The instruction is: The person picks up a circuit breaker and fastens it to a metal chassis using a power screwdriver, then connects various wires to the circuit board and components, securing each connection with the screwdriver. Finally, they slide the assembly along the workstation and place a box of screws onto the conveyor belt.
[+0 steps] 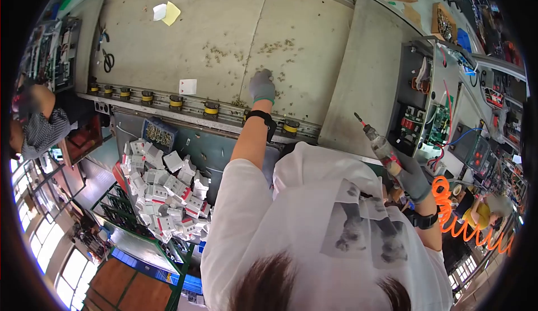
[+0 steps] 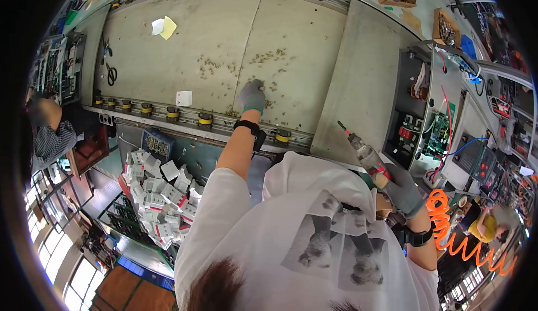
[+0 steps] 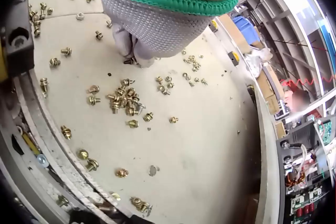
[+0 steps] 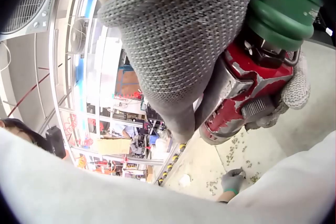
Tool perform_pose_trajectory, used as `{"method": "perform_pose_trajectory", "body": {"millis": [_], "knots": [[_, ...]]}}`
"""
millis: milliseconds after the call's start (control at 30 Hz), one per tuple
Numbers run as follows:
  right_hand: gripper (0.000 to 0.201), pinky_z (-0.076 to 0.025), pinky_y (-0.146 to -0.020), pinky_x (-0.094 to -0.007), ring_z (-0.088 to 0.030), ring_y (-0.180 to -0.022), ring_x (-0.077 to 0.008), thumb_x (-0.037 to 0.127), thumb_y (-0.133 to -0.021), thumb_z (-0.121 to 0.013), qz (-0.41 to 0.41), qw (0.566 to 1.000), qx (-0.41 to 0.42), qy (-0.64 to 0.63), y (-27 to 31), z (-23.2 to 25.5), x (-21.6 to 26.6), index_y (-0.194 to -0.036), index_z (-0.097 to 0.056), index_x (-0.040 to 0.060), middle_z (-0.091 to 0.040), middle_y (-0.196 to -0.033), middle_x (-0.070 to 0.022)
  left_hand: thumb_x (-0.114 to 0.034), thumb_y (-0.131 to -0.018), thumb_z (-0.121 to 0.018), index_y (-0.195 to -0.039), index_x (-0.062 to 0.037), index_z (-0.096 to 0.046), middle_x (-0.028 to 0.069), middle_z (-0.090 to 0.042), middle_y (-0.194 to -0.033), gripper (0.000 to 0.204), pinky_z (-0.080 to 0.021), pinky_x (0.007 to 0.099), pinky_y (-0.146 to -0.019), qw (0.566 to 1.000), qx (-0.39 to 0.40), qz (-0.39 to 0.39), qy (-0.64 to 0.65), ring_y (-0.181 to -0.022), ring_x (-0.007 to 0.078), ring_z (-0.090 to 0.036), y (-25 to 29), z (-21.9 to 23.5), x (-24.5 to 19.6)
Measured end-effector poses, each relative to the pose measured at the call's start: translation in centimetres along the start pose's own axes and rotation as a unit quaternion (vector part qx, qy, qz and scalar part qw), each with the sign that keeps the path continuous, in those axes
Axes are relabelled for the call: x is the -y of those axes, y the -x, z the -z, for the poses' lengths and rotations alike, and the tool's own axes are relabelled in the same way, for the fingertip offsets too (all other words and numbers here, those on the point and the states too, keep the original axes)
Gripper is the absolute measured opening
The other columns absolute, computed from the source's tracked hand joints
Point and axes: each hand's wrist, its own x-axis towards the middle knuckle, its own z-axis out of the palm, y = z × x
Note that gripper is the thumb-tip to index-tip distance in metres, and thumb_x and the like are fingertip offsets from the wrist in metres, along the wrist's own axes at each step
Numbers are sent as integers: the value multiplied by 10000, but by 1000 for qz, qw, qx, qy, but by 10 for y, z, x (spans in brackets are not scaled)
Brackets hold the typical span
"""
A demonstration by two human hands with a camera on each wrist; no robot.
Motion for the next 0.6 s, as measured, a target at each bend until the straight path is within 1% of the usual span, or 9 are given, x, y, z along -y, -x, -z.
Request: {"method": "perform_pose_trajectory", "body": {"millis": [133, 200, 333, 400, 433, 467, 500, 533, 600], "knots": [[413, -394, -546, -257, -471, -619, -82, 380, -844, -621, -4, 1000, 2, 23, 0, -1, 0, -970, -591, -11, -537, -703, -27, -79, -742, -656, -1059, -129, -583, 125, -563, -1062, 330, -494, 401, -818, 997, -28, -66, -37, -972, 328, -573, 12, -3, 8], [400, -392, -544, -259, -473, -620, -85, 376, -846, -613, -9, 1000, -7, 9, 0, -6, 2, -957, -591, -8, -535, -697, -29, -55, -744, -642, -1039, -123, -583, 119, -561, -1061, 308, -496, 404, -813, 978, -65, -179, -81, -934, 336, -584, 21, -3, 14], [376, -390, -548, -263, -479, -628, -94, 361, -845, -605, 13, 1000, -12, 24, -2, -10, 1, -941, -590, -2, -534, -690, -34, -44, -764, -623, -1051, -106, -584, 137, -577, -1045, 296, -502, 400, -783, 981, -50, -163, -96, -875, 349, -597, 25, 3, 12], [372, -390, -548, -261, -479, -627, -93, 355, -842, -609, -4, 999, -1, 32, -1, -8, 7, -939, -590, -4, -535, -696, -26, -34, -782, -611, -1074, -38, -573, 140, -598, -984, 294, -505, 357, -707, 986, -54, -75, 140, -813, 306, -600, 23, 12, 13], [368, -390, -549, -258, -478, -625, -93, 348, -839, -613, -24, 999, 11, 41, 0, -9, 9, -938, -591, -6, -536, -701, -19, -34, -782, -611, -1074, -38, -573, 140, -598, -984, 294, -505, 357, -707, 986, -54, -82, 137, -813, 306, -600, 20, 12, 17], [368, -390, -549, -258, -478, -625, -93, 348, -839, -613, -21, 999, 4, 34, 0, -10, 9, -938, -591, -6, -536, -701, -19, -21, -790, -597, -1078, -10, -567, 132, -599, -955, 290, -495, 334, -671, 910, -43, -37, 410, -779, 272, -591, 16, 12, 23], [371, -391, -548, -256, -476, -623, -92, 346, -841, -613, -39, 999, 5, 4, 1, -11, 9, -942, -593, -11, -532, -696, -10, -9, -797, -584, -1081, 18, -561, 125, -599, -925, 286, -484, 311, -635, 760, -23, 14, 649, -746, 239, -582, 12, 11, 33], [375, -392, -548, -253, -474, -620, -91, 344, -842, -613, -52, 998, -3, -33, 3, -12, 8, -945, -595, -16, -528, -692, -1, 11, -801, -573, -1049, 26, -557, 94, -570, -906, 249, -460, 276, -627, 503, 133, -109, 847, -733, 187, -543, 8, 25, 48], [380, -389, -539, -251, -472, -613, -87, 353, -846, -612, -28, 998, -12, -57, 3, -14, 4, -942, -597, -14, -527, -689, 3, 4, -801, -539, -1014, -29, -527, 37, -453, -849, 216, -404, 280, -710, 311, 211, -59, 925, -790, 154, -437, 43, 71, 27]]}}
